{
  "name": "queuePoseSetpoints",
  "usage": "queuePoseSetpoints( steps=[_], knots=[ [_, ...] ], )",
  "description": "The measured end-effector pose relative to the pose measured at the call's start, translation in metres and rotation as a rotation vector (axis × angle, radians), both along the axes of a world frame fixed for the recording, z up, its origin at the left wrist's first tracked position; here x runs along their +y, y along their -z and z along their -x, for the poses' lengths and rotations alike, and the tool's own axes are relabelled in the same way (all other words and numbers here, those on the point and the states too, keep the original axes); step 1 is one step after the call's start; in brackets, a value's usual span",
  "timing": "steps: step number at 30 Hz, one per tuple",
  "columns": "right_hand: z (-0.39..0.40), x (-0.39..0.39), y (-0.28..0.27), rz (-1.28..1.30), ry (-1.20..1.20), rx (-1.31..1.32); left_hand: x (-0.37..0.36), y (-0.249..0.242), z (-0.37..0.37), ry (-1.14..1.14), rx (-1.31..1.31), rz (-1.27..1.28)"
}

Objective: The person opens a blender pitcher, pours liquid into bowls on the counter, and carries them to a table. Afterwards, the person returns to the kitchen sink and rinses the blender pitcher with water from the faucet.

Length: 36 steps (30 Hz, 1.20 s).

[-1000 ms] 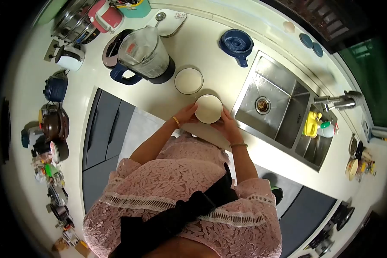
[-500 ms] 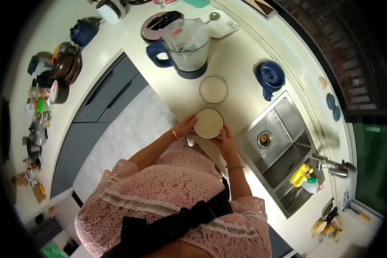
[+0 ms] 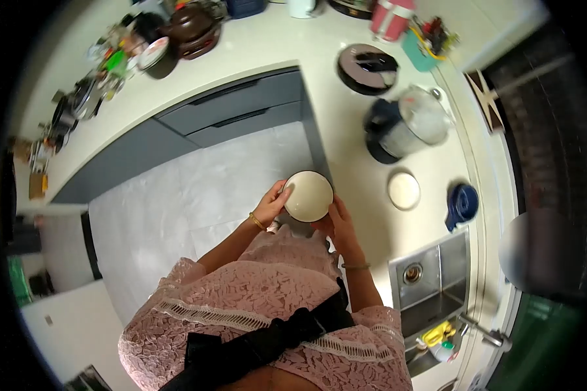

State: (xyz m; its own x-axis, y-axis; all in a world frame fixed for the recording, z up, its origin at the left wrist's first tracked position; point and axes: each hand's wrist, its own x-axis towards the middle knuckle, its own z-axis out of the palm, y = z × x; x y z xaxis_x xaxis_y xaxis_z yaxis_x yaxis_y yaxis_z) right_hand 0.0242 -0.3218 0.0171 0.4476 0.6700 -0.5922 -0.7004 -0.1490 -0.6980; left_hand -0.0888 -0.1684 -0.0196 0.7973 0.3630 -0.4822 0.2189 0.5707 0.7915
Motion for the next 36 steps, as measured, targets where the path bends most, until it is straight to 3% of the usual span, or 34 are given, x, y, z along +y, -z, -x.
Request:
queuePoseSetpoints(
  steps=[12, 18, 23, 29, 30, 36],
  knots=[
    [0.065, 0.192, -0.008, -0.107, -0.542, -0.124, 0.121, -0.030, 0.123, -0.548, 0.063, -0.090],
    [0.105, 0.307, 0.007, -0.156, -0.782, -0.120, 0.183, -0.027, 0.178, -0.872, 0.125, -0.135],
    [0.155, 0.387, -0.016, -0.245, -0.998, -0.043, 0.219, -0.043, 0.230, -1.130, 0.105, -0.128],
    [0.250, 0.493, -0.040, -0.257, -1.261, -0.007, 0.273, -0.079, 0.315, -1.434, 0.115, -0.099],
    [0.265, 0.455, -0.039, -0.231, -1.321, -0.003, 0.226, -0.075, 0.326, -1.482, 0.117, -0.066],
    [0.394, 0.522, -0.054, -0.184, -1.478, -0.006, 0.264, -0.086, 0.438, -1.636, 0.078, 0.019]
  ],
)
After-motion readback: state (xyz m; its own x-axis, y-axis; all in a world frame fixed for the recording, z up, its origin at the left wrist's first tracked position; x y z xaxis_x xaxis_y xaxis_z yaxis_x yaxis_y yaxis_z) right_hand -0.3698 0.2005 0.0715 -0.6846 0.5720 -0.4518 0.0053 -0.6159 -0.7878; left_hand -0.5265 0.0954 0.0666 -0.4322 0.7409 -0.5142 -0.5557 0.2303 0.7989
